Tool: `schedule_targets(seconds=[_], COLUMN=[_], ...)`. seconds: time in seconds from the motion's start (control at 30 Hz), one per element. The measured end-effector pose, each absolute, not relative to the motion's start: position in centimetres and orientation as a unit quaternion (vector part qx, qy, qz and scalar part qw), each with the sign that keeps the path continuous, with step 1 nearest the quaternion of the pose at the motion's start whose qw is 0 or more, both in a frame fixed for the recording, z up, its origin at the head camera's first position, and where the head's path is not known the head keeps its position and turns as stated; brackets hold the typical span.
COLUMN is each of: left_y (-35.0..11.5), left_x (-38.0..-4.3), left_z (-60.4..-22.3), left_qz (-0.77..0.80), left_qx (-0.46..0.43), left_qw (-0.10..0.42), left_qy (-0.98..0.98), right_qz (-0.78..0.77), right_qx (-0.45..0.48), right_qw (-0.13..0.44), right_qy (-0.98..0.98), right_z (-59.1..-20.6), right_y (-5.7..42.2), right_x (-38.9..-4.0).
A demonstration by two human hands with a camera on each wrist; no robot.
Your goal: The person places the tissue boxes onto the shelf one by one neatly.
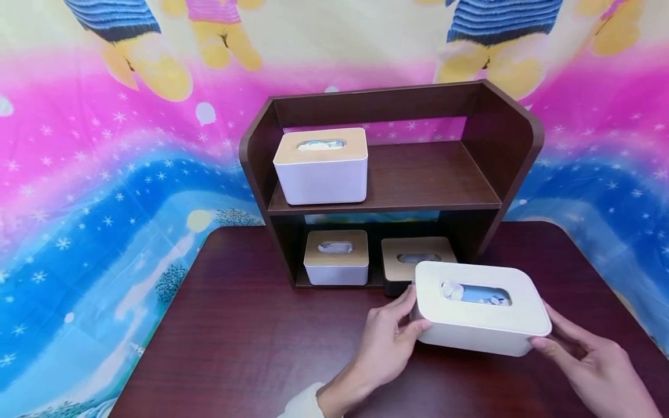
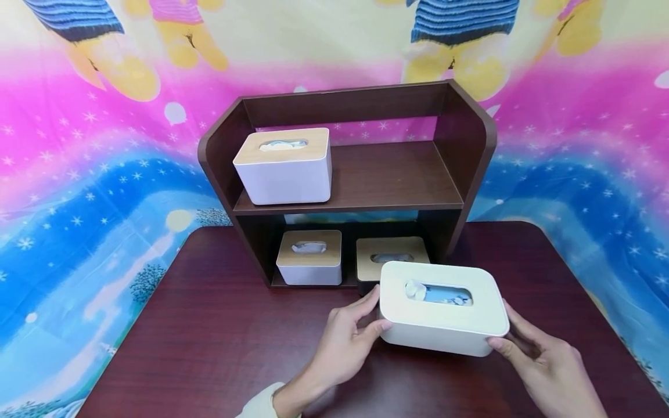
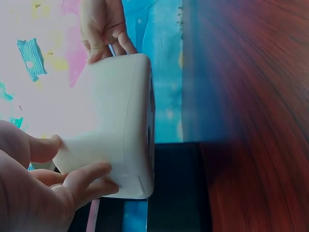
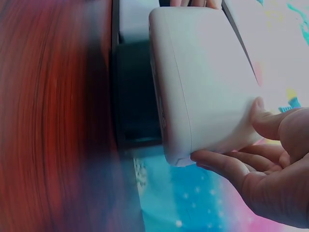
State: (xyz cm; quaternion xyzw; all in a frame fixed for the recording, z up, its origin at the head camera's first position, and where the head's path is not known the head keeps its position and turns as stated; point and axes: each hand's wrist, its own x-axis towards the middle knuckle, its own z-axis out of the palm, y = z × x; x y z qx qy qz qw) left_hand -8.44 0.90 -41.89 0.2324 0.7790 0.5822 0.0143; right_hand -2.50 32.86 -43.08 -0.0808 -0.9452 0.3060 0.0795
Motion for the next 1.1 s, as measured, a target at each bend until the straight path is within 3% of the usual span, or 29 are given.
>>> schedule_targets(seconds=[0.63, 1.1], left_y=[-4.4, -6.5], left_x=[-8.5, -8.2], left_z=[-41.7, -41.5], left_qz=[0.597, 0.589], left_qx=[0.182, 0.148], left_qw=[0.004, -0.021], left_qy=[0.781, 0.794], right_qz=[0.365, 0.352], right_qx=[0.026, 0.027], right_qw=[0.145, 0.164], right_qy=[-0.919, -0.921], right_z=[-42.5, -41.8], right_y=[27.4, 24.5], right_x=[-4.3, -4.9])
